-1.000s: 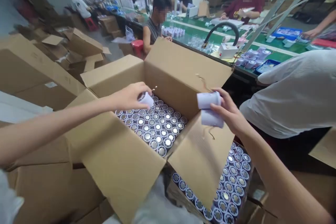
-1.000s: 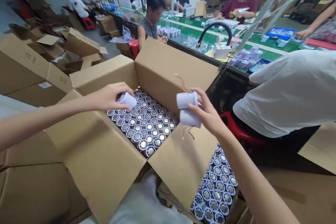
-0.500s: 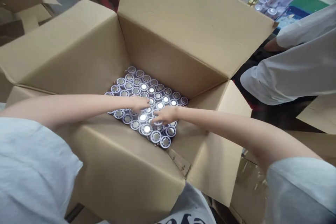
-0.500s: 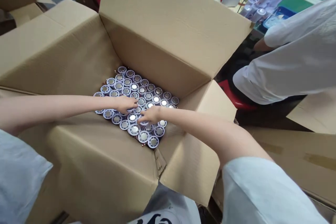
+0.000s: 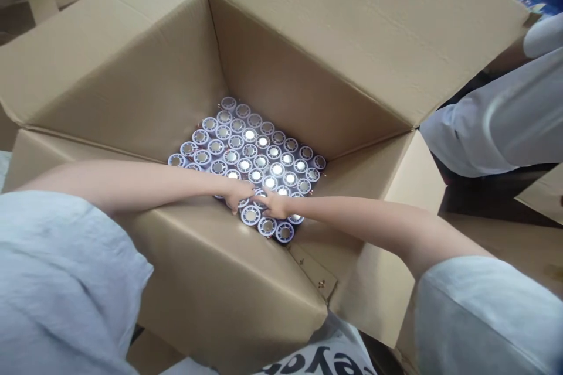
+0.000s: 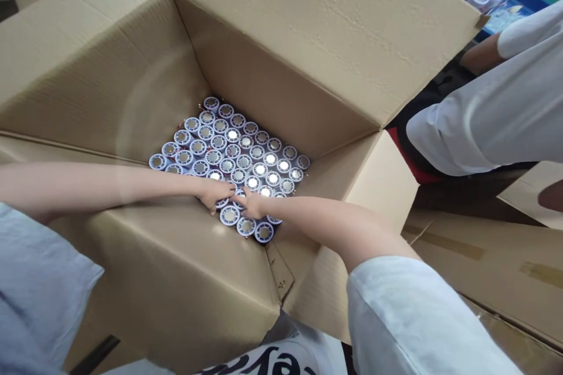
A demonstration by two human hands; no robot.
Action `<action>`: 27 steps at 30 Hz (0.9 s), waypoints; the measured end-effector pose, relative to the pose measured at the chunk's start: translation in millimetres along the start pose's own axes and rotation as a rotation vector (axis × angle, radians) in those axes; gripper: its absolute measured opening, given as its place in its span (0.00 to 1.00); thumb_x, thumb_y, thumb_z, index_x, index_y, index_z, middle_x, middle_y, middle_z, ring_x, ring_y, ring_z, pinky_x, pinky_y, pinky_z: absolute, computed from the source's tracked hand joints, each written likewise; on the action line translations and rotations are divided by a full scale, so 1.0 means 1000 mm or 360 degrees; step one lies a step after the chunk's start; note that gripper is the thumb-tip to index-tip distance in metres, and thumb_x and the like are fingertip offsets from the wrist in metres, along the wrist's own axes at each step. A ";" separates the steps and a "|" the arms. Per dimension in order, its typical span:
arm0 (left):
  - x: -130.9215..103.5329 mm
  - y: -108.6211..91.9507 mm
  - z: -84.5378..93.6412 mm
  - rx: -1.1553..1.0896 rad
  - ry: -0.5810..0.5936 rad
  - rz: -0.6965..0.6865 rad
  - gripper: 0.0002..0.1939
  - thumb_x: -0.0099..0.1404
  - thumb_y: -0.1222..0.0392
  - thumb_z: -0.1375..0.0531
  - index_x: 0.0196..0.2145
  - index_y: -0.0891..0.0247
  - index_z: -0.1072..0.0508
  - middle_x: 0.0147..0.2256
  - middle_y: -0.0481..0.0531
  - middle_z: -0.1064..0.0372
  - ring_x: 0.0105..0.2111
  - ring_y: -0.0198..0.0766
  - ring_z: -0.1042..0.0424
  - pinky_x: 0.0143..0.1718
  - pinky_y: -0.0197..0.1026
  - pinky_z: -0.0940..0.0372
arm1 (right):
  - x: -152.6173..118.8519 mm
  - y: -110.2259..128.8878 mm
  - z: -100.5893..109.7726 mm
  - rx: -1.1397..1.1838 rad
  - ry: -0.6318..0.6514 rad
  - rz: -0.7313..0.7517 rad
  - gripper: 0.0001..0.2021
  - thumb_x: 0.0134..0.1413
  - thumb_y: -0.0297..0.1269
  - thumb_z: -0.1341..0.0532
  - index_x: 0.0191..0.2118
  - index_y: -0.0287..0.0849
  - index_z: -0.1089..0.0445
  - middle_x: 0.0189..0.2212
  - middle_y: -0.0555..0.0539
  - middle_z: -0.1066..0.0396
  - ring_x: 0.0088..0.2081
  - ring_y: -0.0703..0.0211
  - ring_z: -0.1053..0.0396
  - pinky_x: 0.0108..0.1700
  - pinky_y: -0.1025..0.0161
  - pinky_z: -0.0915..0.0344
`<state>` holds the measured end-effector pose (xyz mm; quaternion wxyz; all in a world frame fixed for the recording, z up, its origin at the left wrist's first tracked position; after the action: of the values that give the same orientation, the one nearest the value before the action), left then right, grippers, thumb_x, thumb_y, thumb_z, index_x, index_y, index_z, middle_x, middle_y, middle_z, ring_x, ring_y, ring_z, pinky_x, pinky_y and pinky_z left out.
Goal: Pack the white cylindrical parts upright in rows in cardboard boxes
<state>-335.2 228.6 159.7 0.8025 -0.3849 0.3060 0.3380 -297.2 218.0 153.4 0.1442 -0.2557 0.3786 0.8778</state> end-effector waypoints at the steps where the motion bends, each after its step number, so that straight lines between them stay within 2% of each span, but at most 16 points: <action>1: 0.001 0.002 -0.004 -0.0071 0.0027 0.0023 0.38 0.38 0.56 0.30 0.48 0.66 0.31 0.50 0.63 0.34 0.46 0.51 0.33 0.48 0.43 0.39 | 0.000 -0.001 0.000 0.0013 0.0042 0.0005 0.33 0.54 0.36 0.40 0.64 0.47 0.51 0.60 0.36 0.54 0.51 0.46 0.35 0.51 0.55 0.37; 5: 0.005 0.013 -0.017 -0.0297 0.0102 0.0104 0.42 0.37 0.56 0.30 0.52 0.64 0.34 0.50 0.59 0.32 0.47 0.50 0.33 0.48 0.42 0.39 | -0.001 -0.010 -0.004 0.0020 0.0235 -0.0115 0.41 0.49 0.31 0.36 0.66 0.52 0.56 0.65 0.36 0.61 0.51 0.45 0.33 0.51 0.57 0.36; 9: 0.005 0.022 -0.020 -0.0396 0.0072 0.0203 0.47 0.36 0.53 0.30 0.55 0.63 0.38 0.51 0.58 0.32 0.49 0.50 0.33 0.48 0.42 0.38 | -0.007 -0.012 -0.003 0.0107 0.0317 -0.0218 0.51 0.45 0.29 0.34 0.68 0.52 0.68 0.66 0.34 0.64 0.51 0.45 0.33 0.49 0.59 0.35; 12: 0.002 0.026 -0.016 -0.0334 0.0051 0.0334 0.52 0.34 0.53 0.29 0.57 0.65 0.40 0.51 0.62 0.33 0.49 0.54 0.33 0.48 0.43 0.38 | -0.013 -0.008 0.000 0.0160 0.0363 -0.0262 0.51 0.46 0.25 0.37 0.68 0.49 0.73 0.64 0.31 0.59 0.48 0.45 0.31 0.46 0.59 0.33; 15: 0.001 0.026 -0.009 -0.0290 0.0096 0.0437 0.55 0.31 0.50 0.28 0.58 0.66 0.41 0.53 0.66 0.34 0.51 0.56 0.33 0.49 0.45 0.38 | -0.019 -0.006 0.009 0.0077 0.0382 -0.0330 0.47 0.49 0.23 0.42 0.68 0.47 0.70 0.62 0.30 0.52 0.47 0.46 0.31 0.44 0.58 0.32; 17: 0.002 0.024 -0.003 -0.0297 0.0158 0.0462 0.54 0.32 0.47 0.29 0.57 0.67 0.39 0.54 0.67 0.36 0.51 0.56 0.34 0.49 0.44 0.38 | -0.025 -0.002 0.016 0.0005 0.0413 -0.0318 0.45 0.50 0.22 0.43 0.68 0.45 0.70 0.58 0.32 0.42 0.45 0.48 0.30 0.44 0.58 0.33; 20: 0.005 0.022 0.015 -0.0206 0.0163 0.0442 0.46 0.39 0.45 0.32 0.53 0.69 0.35 0.53 0.67 0.35 0.50 0.54 0.33 0.48 0.43 0.38 | -0.034 0.005 0.025 -0.0037 0.0466 -0.0300 0.45 0.51 0.21 0.45 0.68 0.44 0.74 0.48 0.38 0.31 0.41 0.53 0.30 0.43 0.60 0.33; 23: 0.005 0.022 0.032 -0.0113 0.0087 0.0417 0.38 0.45 0.46 0.34 0.51 0.69 0.33 0.49 0.64 0.31 0.46 0.50 0.31 0.45 0.41 0.37 | -0.042 0.010 0.037 0.0004 0.0487 -0.0342 0.43 0.52 0.22 0.44 0.68 0.44 0.68 0.48 0.40 0.30 0.42 0.53 0.29 0.42 0.61 0.33; 25: 0.002 0.022 0.034 -0.0129 0.0068 0.0407 0.35 0.45 0.50 0.33 0.49 0.68 0.32 0.46 0.61 0.29 0.43 0.47 0.29 0.42 0.39 0.36 | -0.050 0.018 0.051 0.0051 0.0445 -0.0359 0.40 0.50 0.23 0.41 0.67 0.44 0.56 0.47 0.41 0.30 0.42 0.50 0.29 0.42 0.59 0.32; 27: 0.002 0.013 0.038 -0.0179 -0.0039 0.0336 0.32 0.45 0.53 0.32 0.47 0.65 0.31 0.44 0.57 0.27 0.42 0.46 0.29 0.42 0.39 0.36 | -0.069 0.027 0.075 0.0089 0.0300 -0.0353 0.32 0.49 0.22 0.39 0.61 0.42 0.41 0.46 0.44 0.28 0.43 0.48 0.29 0.45 0.56 0.32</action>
<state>-335.0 267.0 172.7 0.7432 -0.3908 0.3157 0.4419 -277.2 251.1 251.6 0.2112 -0.3731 0.3841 0.8177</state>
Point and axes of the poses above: each hand's wrist, its own x-axis towards the middle knuckle, its own z-axis out of the back of the hand, y = z × x, the point moved 10 cm from there along x, towards the middle knuckle
